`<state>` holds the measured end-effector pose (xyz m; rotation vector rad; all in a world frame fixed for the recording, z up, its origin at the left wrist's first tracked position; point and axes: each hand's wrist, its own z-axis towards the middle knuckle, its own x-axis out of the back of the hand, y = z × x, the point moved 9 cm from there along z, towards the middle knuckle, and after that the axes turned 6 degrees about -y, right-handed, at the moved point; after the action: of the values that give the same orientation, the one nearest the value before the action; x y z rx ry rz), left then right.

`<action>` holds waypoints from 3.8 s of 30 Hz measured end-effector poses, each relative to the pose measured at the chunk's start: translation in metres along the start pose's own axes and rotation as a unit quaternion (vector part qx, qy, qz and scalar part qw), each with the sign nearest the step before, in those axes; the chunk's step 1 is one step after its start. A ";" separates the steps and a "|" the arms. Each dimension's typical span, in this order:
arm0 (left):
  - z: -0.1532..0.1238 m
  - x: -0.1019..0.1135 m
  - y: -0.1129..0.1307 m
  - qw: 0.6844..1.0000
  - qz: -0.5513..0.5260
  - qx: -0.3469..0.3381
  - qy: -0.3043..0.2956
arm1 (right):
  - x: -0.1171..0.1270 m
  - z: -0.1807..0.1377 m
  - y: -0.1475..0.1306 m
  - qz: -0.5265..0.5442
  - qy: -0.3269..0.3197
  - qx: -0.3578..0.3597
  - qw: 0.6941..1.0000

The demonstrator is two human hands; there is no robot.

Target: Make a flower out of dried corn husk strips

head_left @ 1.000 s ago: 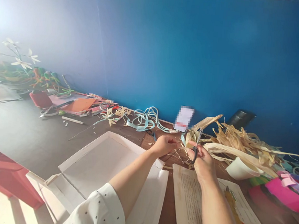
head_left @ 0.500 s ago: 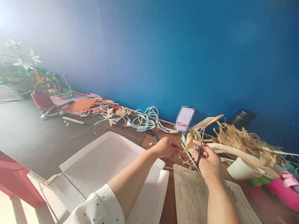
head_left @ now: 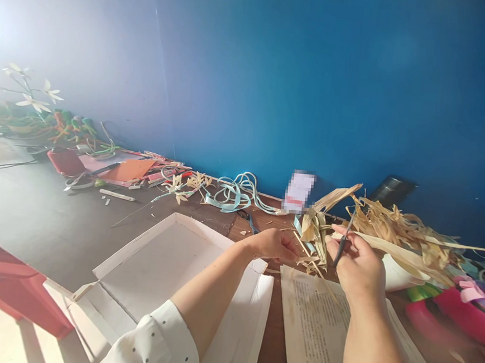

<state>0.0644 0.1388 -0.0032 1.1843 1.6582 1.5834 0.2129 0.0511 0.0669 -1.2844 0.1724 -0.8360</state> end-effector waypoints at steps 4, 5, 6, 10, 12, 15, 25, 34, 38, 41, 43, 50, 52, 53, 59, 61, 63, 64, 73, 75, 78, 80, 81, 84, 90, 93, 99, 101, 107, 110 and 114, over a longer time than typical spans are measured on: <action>-0.001 -0.010 -0.006 0.998 0.011 0.038 -0.046 | 0.009 -0.003 -0.006 0.012 0.061 0.026 0.998; -0.001 -0.014 -0.007 0.997 0.019 0.046 -0.065 | 0.009 -0.003 -0.007 0.012 0.066 0.030 0.997; -0.001 -0.019 -0.008 0.995 0.026 0.054 -0.086 | 0.009 -0.004 -0.007 0.012 0.068 0.032 0.997; 0.000 -0.032 -0.014 0.987 0.016 0.072 -0.139 | 0.007 -0.004 -0.007 0.025 0.067 0.020 0.997; 0.001 -0.034 -0.018 0.986 -0.005 0.078 -0.145 | 0.006 -0.004 -0.006 0.029 0.065 0.016 0.997; 0.003 -0.034 -0.022 0.985 -0.033 0.087 -0.147 | 0.005 -0.003 -0.004 0.041 0.062 0.020 0.997; -0.001 -0.016 -0.019 0.992 0.024 0.112 -0.046 | 0.004 0.000 0.002 0.036 0.054 0.022 0.998; -0.001 -0.017 -0.017 0.964 0.223 0.136 -0.039 | 0.003 0.000 -0.001 0.049 0.053 0.027 0.997; 0.004 -0.017 -0.021 0.951 0.277 0.134 -0.030 | 0.004 -0.001 0.000 0.041 0.054 0.022 0.997; 0.010 -0.019 -0.023 0.951 0.287 0.110 -0.028 | 0.004 -0.001 0.002 0.044 0.053 0.020 0.997; 0.012 -0.021 -0.022 0.952 0.291 0.090 -0.032 | 0.003 0.000 0.002 0.048 0.051 0.023 0.997; 0.003 -0.015 -0.020 0.956 0.253 0.146 -0.022 | 0.003 -0.001 0.001 0.044 0.051 0.015 0.998; -0.001 -0.011 -0.017 0.971 0.188 0.147 0.001 | 0.001 -0.001 0.002 0.038 0.045 0.005 0.998; -0.002 -0.008 -0.014 0.980 0.145 0.138 0.016 | 0.000 -0.001 0.003 0.038 0.038 -0.001 0.999; -0.005 0.011 -0.010 0.976 -0.185 0.055 0.105 | -0.026 -0.002 0.022 0.084 -0.096 -0.073 0.989; -0.004 0.015 -0.012 0.965 -0.239 0.042 0.103 | -0.038 -0.005 0.030 0.086 -0.153 -0.103 0.979; -0.004 0.018 -0.013 0.958 -0.270 0.023 0.093 | -0.048 -0.010 0.035 0.093 -0.201 -0.127 0.967; -0.004 0.020 -0.014 0.955 -0.284 0.012 0.089 | -0.052 -0.013 0.037 0.094 -0.220 -0.138 0.961; -0.007 0.035 -0.016 0.939 -0.316 -0.009 0.134 | -0.066 -0.030 0.028 0.032 -0.314 -0.158 0.935; -0.007 0.038 -0.016 0.938 -0.312 -0.009 0.149 | -0.067 -0.030 0.026 0.022 -0.318 -0.154 0.935; -0.008 0.039 -0.016 0.936 -0.314 -0.008 0.157 | -0.068 -0.029 0.028 0.020 -0.322 -0.155 0.934; -0.008 0.040 -0.017 0.933 -0.321 -0.006 0.162 | -0.070 -0.029 0.031 0.027 -0.328 -0.159 0.931; -0.008 0.040 -0.018 0.930 -0.326 -0.005 0.168 | -0.071 -0.028 0.033 0.030 -0.333 -0.159 0.929; -0.008 0.044 -0.021 0.924 -0.332 -0.009 0.190 | -0.075 -0.028 0.038 0.041 -0.350 -0.155 0.923; -0.007 0.046 -0.019 0.923 -0.328 -0.031 0.198 | -0.078 -0.031 0.040 0.043 -0.362 -0.160 0.917; -0.009 0.047 -0.013 0.922 -0.326 -0.055 0.201 | -0.078 -0.032 0.037 0.045 -0.359 -0.163 0.918; -0.012 0.046 -0.006 0.921 -0.329 -0.065 0.200 | -0.081 -0.036 0.031 0.047 -0.369 -0.168 0.913; -0.011 0.045 -0.007 0.913 -0.343 -0.065 0.210 | -0.083 -0.036 0.029 0.047 -0.374 -0.164 0.912; -0.007 0.040 -0.013 0.870 -0.425 -0.087 0.233 | -0.089 -0.037 0.027 0.044 -0.380 -0.144 0.913; -0.004 0.036 -0.014 0.857 -0.453 -0.100 0.226 | -0.090 -0.036 0.030 0.040 -0.371 -0.142 0.917; -0.001 0.033 -0.012 0.855 -0.462 -0.118 0.206 | -0.088 -0.034 0.033 0.034 -0.360 -0.139 0.922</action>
<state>0.0459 0.1684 -0.0089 -0.1551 1.7912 1.3446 0.1471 0.0819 -0.0023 -1.7646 -0.2633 -0.2395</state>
